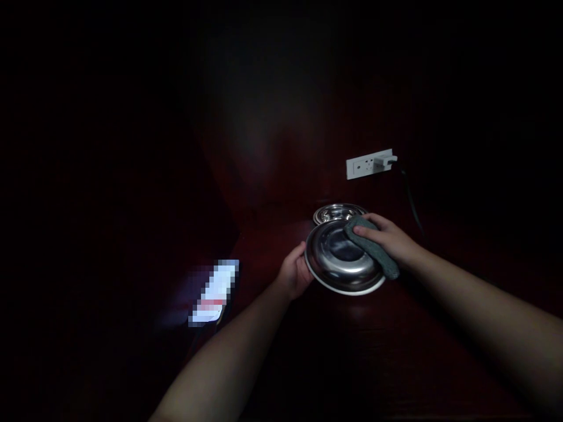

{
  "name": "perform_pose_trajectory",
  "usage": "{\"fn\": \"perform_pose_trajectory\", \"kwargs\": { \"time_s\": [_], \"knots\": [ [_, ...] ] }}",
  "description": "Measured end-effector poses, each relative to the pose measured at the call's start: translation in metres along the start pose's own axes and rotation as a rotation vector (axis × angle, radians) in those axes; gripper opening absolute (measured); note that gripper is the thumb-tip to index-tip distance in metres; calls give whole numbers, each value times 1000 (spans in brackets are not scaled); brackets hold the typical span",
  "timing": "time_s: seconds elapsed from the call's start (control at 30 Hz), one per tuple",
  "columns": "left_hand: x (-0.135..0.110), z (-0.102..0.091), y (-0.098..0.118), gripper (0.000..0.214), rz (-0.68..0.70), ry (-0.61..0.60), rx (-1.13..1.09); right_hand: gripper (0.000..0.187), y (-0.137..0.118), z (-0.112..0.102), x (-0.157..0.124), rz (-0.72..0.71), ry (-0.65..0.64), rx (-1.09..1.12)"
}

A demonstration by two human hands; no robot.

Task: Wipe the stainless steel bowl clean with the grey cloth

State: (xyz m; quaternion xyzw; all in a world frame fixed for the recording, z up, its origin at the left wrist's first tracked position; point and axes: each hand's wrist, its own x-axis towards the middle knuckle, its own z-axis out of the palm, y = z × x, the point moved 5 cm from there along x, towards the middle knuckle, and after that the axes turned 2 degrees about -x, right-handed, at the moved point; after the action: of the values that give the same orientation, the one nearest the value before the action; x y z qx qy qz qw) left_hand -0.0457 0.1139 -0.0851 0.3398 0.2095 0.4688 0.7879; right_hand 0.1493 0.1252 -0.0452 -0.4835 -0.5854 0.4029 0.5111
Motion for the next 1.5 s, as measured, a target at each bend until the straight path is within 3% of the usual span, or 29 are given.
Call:
{"fn": "perform_pose_trajectory", "kwargs": {
  "time_s": [0.13,0.43,0.57,0.73,0.83,1.13,1.5],
  "knots": [
    [-3,0,-12,35,-117,-73,89,38,4,-5,0,-26,150,-6],
    [-2,-1,-10,46,-26,-14,228,43,15,4,0,33,47,-96],
    [-1,0,-9,46,-21,-15,218,47,14,2,2,-18,58,-146],
    [-2,0,-10,40,-29,-26,222,39,21,-4,7,-11,178,28],
    [-2,0,-9,41,-32,-21,227,31,22,-6,9,-15,219,-24],
    [-2,2,-9,45,-35,-32,244,31,3,-1,0,-42,152,-70],
    [-2,0,-11,45,-36,-44,233,36,5,-2,2,-72,153,-91]
  ]
}}
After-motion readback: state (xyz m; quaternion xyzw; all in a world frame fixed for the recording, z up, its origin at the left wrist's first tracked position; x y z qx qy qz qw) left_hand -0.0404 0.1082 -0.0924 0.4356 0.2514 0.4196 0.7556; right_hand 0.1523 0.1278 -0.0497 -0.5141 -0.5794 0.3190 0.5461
